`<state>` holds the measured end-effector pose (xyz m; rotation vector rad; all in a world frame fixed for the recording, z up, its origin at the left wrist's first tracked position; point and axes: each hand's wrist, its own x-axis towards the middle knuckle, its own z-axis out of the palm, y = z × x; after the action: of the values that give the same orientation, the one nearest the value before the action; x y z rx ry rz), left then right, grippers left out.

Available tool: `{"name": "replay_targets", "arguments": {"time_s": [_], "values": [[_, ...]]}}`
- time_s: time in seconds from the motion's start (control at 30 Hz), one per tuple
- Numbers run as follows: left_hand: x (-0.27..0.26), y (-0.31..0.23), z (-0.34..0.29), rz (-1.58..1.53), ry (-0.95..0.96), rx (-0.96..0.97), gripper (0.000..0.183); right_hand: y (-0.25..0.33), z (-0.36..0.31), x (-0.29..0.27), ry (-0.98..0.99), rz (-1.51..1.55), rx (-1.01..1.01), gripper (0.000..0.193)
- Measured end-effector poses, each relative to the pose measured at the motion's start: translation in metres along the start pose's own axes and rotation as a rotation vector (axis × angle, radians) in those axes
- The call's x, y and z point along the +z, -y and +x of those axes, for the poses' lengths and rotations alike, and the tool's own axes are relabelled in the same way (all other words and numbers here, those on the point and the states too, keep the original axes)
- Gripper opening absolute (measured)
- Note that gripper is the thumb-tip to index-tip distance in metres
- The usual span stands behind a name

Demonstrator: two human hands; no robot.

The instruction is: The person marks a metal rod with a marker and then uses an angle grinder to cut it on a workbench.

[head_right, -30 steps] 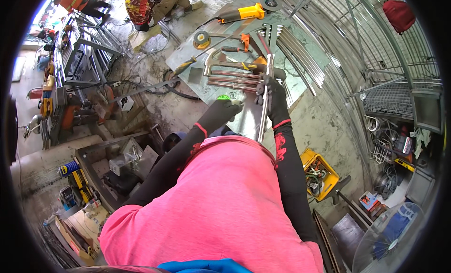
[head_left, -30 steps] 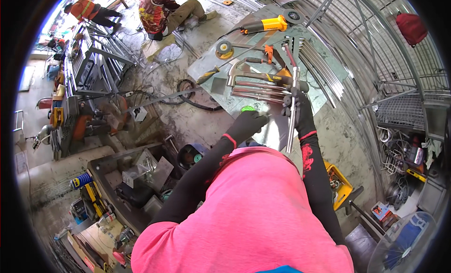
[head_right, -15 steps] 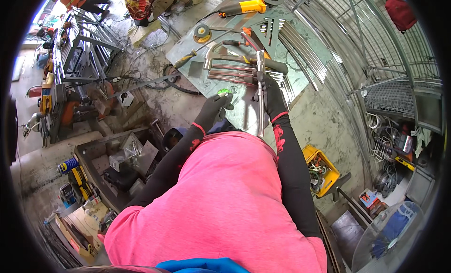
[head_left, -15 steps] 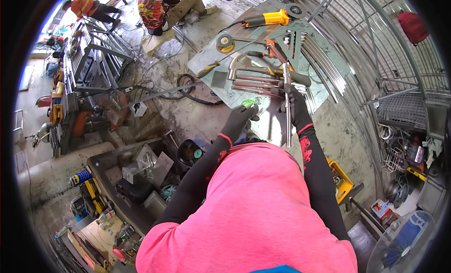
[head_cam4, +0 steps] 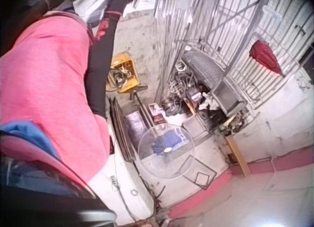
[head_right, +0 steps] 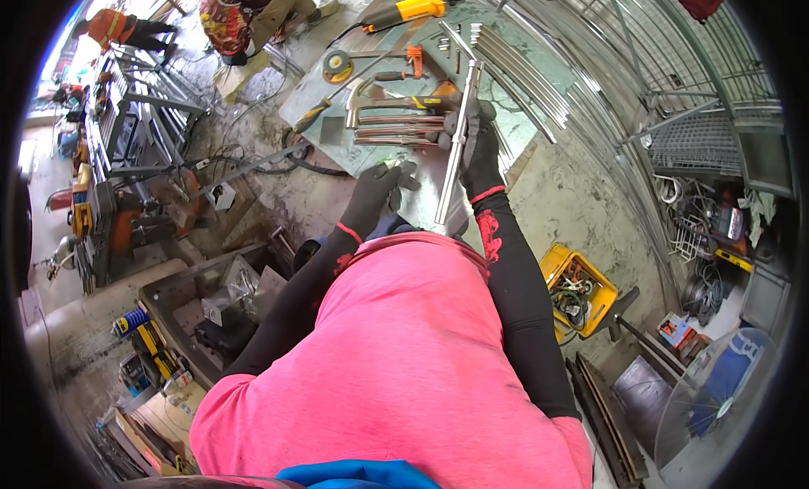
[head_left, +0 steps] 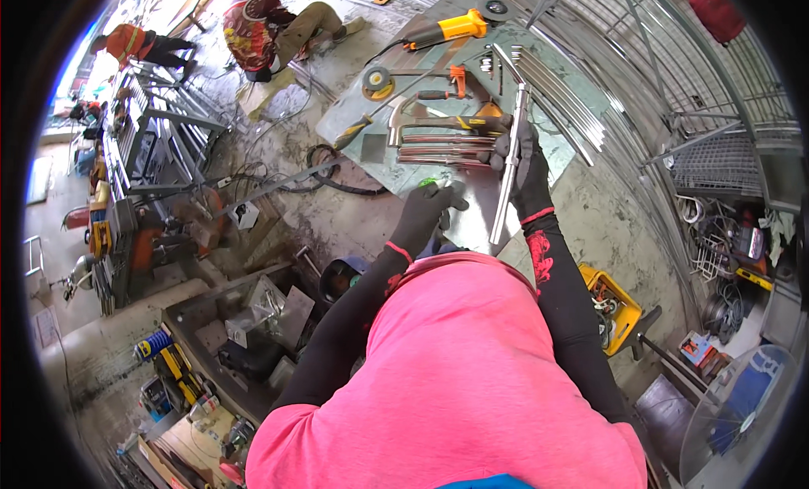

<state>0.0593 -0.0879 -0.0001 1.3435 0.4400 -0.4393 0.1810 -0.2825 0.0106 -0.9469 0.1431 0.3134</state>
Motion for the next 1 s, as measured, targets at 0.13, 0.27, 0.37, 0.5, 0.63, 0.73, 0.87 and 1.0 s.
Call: {"name": "replay_targets", "arguments": {"time_s": [0.13,0.27,0.37,0.5,0.63,0.73,0.87,1.0], "values": [[0.044,-0.04,-0.016,0.127,0.098,0.028,0.038,0.002,0.013,0.003,-0.054,0.062,-0.05,0.042],[0.057,-0.073,-0.029,0.166,0.049,-0.019,0.04,0.016,0.025,-0.002,0.039,0.244,0.033,0.051],[0.07,-0.092,-0.042,0.301,-0.062,0.04,0.038,0.01,0.028,-0.009,-0.059,0.095,0.024,0.058],[0.079,-0.08,-0.035,0.315,-0.128,0.139,0.044,0.007,0.03,-0.006,-0.027,0.107,-0.065,0.059],[0.084,-0.071,-0.028,0.41,-0.184,0.286,0.055,0.008,0.039,-0.004,-0.132,0.149,-0.066,0.056],[0.084,-0.069,-0.019,0.463,-0.198,0.282,0.05,0.01,0.042,-0.001,-0.139,0.215,-0.019,0.044],[0.089,-0.094,-0.032,0.098,-0.046,0.046,0.037,0.013,0.047,-0.007,-0.093,0.293,0.012,0.037],[0.089,-0.118,-0.045,-0.259,0.14,-0.18,0.038,0.012,0.049,-0.009,-0.042,0.292,0.053,0.031]]}}
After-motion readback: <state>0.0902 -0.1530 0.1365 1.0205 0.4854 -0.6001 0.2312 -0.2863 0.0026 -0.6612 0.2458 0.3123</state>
